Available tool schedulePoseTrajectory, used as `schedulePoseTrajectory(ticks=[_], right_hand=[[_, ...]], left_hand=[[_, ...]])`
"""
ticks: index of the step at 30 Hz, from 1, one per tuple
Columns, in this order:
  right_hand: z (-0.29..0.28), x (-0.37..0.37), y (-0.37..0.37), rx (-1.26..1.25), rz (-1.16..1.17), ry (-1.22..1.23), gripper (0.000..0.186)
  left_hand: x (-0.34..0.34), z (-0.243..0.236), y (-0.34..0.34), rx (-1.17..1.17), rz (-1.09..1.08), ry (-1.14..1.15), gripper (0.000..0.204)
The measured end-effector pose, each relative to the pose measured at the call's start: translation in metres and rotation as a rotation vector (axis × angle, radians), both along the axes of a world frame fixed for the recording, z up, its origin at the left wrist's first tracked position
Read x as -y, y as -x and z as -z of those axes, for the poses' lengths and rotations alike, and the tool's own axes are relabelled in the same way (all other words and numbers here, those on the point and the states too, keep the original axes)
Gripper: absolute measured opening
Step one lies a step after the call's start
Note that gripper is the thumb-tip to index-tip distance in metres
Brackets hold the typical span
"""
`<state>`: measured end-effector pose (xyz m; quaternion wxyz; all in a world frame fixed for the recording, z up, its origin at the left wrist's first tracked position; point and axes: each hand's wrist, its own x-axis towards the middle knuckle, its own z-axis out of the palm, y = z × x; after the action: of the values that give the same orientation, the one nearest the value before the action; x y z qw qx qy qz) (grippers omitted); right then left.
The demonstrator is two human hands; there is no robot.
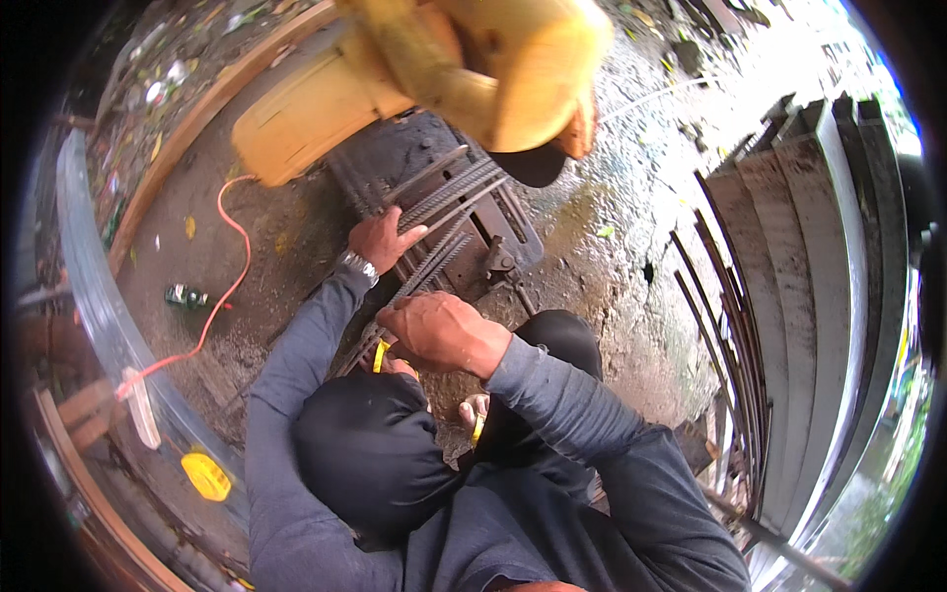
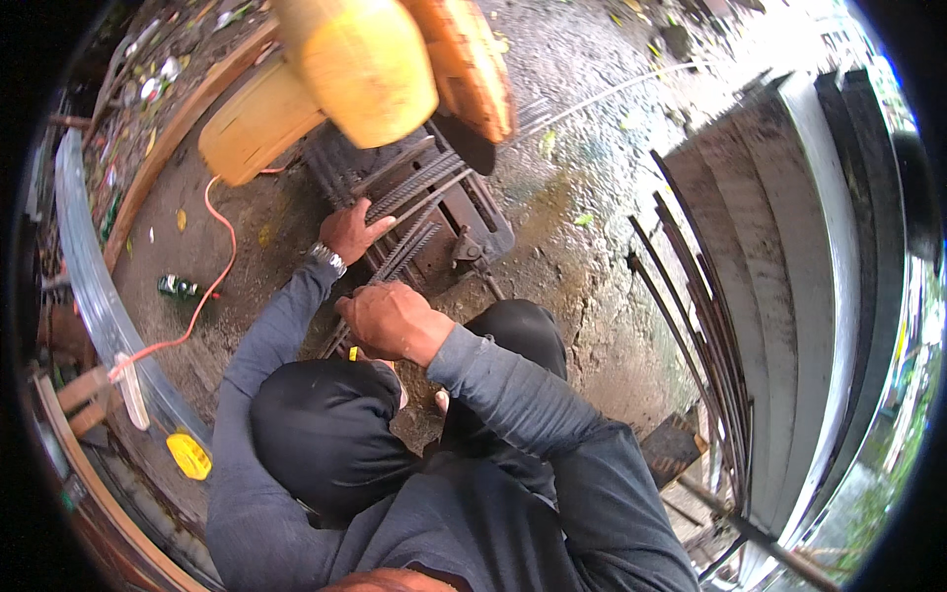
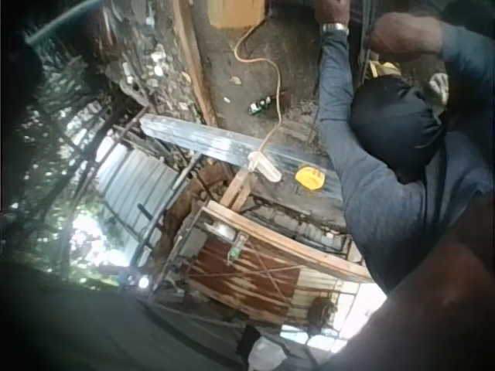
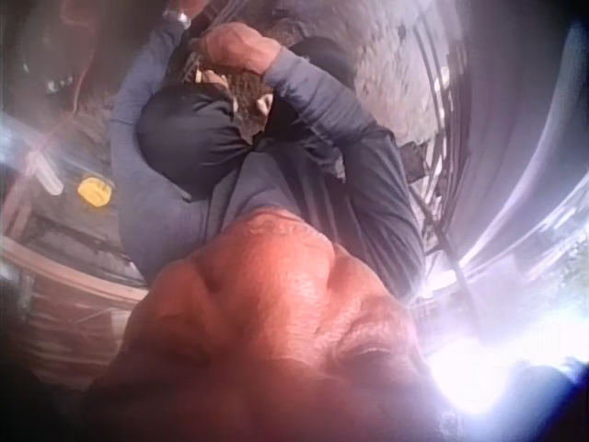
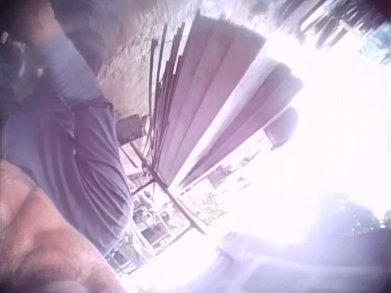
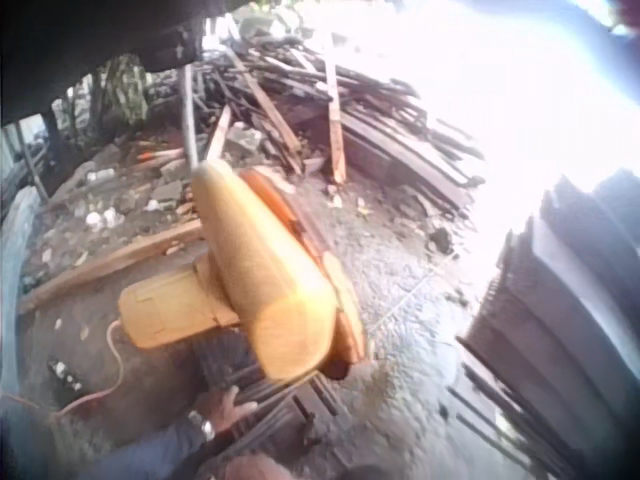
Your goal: The person positions metal rods on a cutting stand and uses a yellow angle grinder to cut them, producing sparks. The person repeatedly aligns the rods and cuts them one by one.
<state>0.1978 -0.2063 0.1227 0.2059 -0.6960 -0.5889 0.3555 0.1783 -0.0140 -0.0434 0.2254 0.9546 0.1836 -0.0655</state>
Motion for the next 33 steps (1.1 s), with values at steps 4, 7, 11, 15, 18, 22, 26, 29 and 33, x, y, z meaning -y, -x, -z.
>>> schedulePoseTrajectory(ticks=[4, 7, 11, 15, 18, 22, 26, 29, 33], right_hand=[[0.001, -0.008, 0.004, 0.038, 0.03, 0.077, 0.035], [0.014, -0.011, 0.009, 0.054, 0.012, -0.023, 0.025], [0.031, -0.014, 0.013, 0.068, 0.045, -0.218, 0.022], [0.031, -0.019, 0.017, 0.119, 0.024, -0.212, 0.022], [0.025, -0.024, 0.016, 0.06, 0.01, -0.134, 0.024], [0.02, -0.027, 0.008, 0.03, -0.007, -0.022, 0.028], [0.017, -0.024, -0.002, -0.063, -0.043, -0.056, 0.043], [0.014, -0.023, -0.007, -0.105, -0.086, -0.032, 0.044], [0.013, -0.025, -0.006, -0.078, -0.095, -0.018, 0.043]], left_hand=[[0.001, 0.003, -0.002, -0.067, 0.013, -0.021, 0.071], [0.005, 0.005, 0.0, 0.08, 0.042, -0.048, 0.072], [0.011, 0.007, -0.001, 0.024, -0.012, -0.016, 0.066], [0.014, 0.005, -0.003, 0.054, -0.056, 0.003, 0.061], [0.016, 0.001, -0.003, 0.066, -0.065, -0.004, 0.06], [0.02, 0.002, -0.003, 0.038, -0.15, 0.009, 0.06], [0.029, 0.005, 0.004, 0.27, -0.27, -0.042, 0.05], [0.029, 0.006, 0.004, 0.136, -0.275, -0.022, 0.059], [0.03, 0.006, 0.008, 0.187, -0.279, -0.13, 0.056]])
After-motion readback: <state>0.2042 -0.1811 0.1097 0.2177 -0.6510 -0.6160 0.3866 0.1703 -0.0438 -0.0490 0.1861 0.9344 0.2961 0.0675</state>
